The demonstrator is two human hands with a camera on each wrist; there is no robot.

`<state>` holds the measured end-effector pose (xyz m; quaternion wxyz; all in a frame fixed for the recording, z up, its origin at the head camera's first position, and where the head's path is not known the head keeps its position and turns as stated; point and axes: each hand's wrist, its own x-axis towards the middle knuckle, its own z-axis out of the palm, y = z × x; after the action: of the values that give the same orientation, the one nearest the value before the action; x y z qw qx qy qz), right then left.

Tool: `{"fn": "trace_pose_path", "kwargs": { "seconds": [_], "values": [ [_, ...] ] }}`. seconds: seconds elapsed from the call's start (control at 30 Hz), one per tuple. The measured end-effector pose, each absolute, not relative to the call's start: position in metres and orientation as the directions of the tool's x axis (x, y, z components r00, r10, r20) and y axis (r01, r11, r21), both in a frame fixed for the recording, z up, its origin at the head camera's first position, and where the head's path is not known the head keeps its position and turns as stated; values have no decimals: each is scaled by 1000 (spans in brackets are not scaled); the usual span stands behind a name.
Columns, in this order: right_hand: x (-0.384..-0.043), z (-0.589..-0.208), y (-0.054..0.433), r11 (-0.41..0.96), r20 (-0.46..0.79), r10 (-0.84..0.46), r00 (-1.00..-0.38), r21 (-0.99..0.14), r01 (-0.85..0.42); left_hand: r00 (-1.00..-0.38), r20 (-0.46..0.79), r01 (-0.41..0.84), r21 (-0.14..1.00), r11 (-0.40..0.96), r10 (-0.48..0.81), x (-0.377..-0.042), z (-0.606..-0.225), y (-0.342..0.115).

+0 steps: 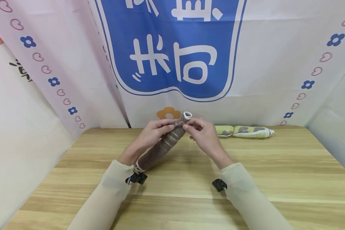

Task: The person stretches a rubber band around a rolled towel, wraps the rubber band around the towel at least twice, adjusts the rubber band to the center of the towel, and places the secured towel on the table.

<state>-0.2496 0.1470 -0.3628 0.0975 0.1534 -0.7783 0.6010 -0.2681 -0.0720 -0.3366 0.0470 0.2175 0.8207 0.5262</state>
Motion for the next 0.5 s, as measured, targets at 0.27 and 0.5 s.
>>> {"fn": "trace_pose_path", "kwargs": {
  "seconds": [0.27, 0.5],
  "values": [
    [-259, -366, 151, 218, 240, -112, -964, -941, -260, -874, 45, 272, 870, 410, 484, -287, -329, -68],
    [-275, -359, 154, 263, 158, -140, -977, -946, -191, -872, -57, 139, 924, 356, 487, -300, -325, -68]
  ]
}}
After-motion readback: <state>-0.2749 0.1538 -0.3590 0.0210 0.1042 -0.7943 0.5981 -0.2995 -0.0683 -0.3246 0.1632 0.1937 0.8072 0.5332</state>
